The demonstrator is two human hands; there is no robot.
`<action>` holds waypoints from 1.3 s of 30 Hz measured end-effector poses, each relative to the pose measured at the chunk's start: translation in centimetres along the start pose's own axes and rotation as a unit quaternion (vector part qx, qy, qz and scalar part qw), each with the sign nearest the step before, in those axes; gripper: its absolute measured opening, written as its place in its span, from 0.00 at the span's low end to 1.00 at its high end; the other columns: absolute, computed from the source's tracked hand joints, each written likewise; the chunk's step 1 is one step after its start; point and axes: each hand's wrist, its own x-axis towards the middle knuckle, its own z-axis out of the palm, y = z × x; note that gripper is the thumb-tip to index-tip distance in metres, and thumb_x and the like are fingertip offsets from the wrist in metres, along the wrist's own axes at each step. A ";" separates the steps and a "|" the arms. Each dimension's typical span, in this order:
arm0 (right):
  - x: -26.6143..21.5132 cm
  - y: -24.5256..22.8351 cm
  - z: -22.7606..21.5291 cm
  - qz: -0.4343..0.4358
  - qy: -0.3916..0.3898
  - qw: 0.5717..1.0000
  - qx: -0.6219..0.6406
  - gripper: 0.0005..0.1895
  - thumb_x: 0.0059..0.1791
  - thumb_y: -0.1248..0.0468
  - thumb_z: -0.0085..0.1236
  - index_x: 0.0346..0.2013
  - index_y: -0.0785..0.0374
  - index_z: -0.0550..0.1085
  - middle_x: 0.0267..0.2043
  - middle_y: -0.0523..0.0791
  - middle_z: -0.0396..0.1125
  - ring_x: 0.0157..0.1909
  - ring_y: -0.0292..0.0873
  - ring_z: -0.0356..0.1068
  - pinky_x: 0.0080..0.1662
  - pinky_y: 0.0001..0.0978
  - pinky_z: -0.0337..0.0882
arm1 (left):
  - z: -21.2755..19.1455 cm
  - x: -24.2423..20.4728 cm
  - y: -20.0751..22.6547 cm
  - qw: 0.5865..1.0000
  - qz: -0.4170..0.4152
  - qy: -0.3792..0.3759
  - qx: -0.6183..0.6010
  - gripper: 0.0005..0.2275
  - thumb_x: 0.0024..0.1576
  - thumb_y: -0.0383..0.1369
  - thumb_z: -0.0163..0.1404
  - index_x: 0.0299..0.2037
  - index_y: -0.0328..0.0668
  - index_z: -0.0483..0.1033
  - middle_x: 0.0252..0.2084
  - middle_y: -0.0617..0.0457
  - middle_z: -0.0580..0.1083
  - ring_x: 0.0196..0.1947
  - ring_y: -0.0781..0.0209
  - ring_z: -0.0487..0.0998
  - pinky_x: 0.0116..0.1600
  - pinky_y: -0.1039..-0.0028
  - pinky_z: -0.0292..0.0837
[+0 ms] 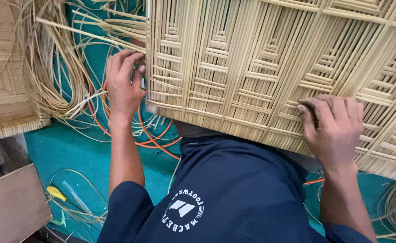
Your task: The person weaves strips of material into a geometric pattern on a large rectangular panel. They thread the strips through the frame by hand and push them into place to create repeating square designs.
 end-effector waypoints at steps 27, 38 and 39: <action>5.3 3.9 2.0 -0.003 0.012 0.982 -0.188 0.13 0.66 0.60 0.56 0.38 0.60 0.71 0.40 0.47 0.63 0.42 0.48 0.58 0.50 0.40 0.56 | 4.1 13.9 -9.6 0.995 0.082 -0.036 0.042 0.04 0.65 0.29 0.55 0.41 0.44 0.72 0.43 0.49 0.73 0.48 0.44 0.68 0.52 0.56 0.50; -1.8 1.7 -1.4 0.082 0.053 0.995 0.028 0.12 0.58 0.67 0.58 0.57 0.61 0.76 0.53 0.49 0.70 0.51 0.55 0.69 0.54 0.49 0.65 | 5.2 12.6 -13.1 0.991 0.128 -0.024 0.010 0.06 0.74 0.22 0.54 0.45 0.30 0.71 0.44 0.39 0.71 0.47 0.41 0.66 0.51 0.56 0.56; -2.2 1.5 -1.1 0.063 0.055 0.995 0.050 0.12 0.58 0.67 0.58 0.57 0.61 0.76 0.53 0.49 0.70 0.51 0.55 0.69 0.54 0.49 0.65 | 4.5 12.4 -12.5 0.993 0.111 -0.017 0.033 0.06 0.74 0.22 0.54 0.45 0.30 0.71 0.44 0.39 0.71 0.47 0.41 0.66 0.51 0.56 0.56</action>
